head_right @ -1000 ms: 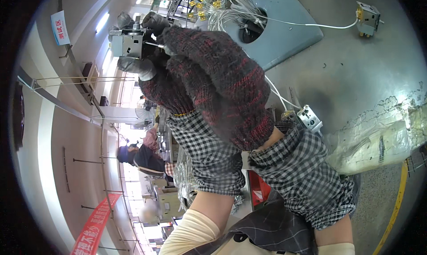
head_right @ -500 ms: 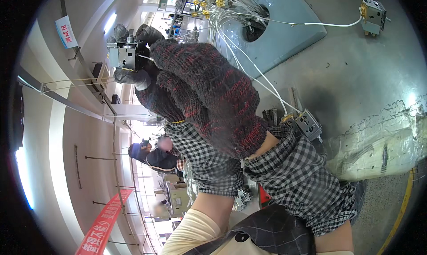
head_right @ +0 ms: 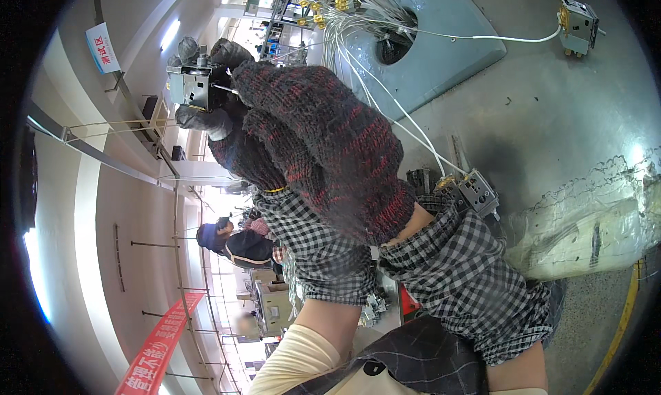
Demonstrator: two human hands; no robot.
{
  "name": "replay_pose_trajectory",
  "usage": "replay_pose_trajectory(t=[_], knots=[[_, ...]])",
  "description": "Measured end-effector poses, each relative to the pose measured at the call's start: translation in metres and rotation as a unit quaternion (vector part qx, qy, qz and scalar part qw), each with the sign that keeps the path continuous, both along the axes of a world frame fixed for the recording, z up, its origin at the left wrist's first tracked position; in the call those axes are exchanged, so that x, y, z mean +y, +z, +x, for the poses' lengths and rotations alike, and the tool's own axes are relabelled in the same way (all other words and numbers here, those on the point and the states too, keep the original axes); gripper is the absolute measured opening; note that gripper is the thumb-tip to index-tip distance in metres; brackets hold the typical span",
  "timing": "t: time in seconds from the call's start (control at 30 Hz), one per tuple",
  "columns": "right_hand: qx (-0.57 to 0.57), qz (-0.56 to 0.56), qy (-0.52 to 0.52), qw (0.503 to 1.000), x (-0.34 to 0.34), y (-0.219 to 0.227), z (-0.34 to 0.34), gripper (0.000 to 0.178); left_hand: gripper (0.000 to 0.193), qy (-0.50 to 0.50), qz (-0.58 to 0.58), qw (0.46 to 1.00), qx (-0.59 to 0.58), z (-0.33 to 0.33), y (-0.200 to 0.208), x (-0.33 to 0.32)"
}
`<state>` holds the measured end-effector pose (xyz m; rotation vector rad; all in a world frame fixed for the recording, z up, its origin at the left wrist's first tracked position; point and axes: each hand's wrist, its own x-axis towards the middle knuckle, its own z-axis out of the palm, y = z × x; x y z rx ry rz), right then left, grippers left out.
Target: Using an electric screwdriver to tighten screws on an electronic component at an assembly station.
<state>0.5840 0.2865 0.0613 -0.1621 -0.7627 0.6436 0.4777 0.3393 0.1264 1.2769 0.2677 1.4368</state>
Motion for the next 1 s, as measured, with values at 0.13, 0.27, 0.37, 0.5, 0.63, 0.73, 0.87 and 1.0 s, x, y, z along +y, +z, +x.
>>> replay_pose_trajectory(t=[0.13, 0.27, 0.37, 0.5, 0.63, 0.73, 0.87, 1.0], knots=[[-0.004, 0.027, -0.013, 1.0, 0.003, -0.002, 0.001, 0.037, 0.063, 0.064, -0.03, 0.997, 0.03, 0.016, 0.006, -0.01], [-0.002, 0.031, -0.003, 1.0, 0.003, -0.003, -0.001, 0.038, 0.065, -0.076, 0.003, 0.997, -0.008, 0.01, 0.004, 0.001], [-0.015, 0.032, -0.01, 0.999, 0.002, -0.001, 0.002, 0.039, 0.065, -0.096, 0.002, 0.995, 0.002, 0.008, 0.005, 0.001], [0.004, 0.033, 0.041, 0.999, 0.001, -0.002, 0.002, 0.04, 0.065, 0.048, 0.013, 0.998, 0.034, 0.011, 0.003, -0.005], [-0.054, -0.016, -0.069, 0.996, 0.003, 0.0, 0.002, 0.036, 0.067, 0.256, -0.204, 0.91, -0.255, 0.054, 0.029, -0.017], [0.01, -0.008, -0.051, 0.999, -0.001, 0.01, -0.001, 0.035, 0.067, -0.007, 0.049, 0.995, 0.088, 0.006, 0.007, 0.001], [-0.049, -0.067, -0.081, 0.993, 0.002, 0.004, 0.003, 0.034, 0.069, -0.015, 0.023, 0.999, 0.046, 0.004, 0.0, 0.004], [-0.05, -0.079, -0.079, 0.992, 0.001, 0.006, 0.006, 0.033, 0.071, 0.011, 0.012, 0.999, 0.032, 0.001, -0.008, 0.008]])
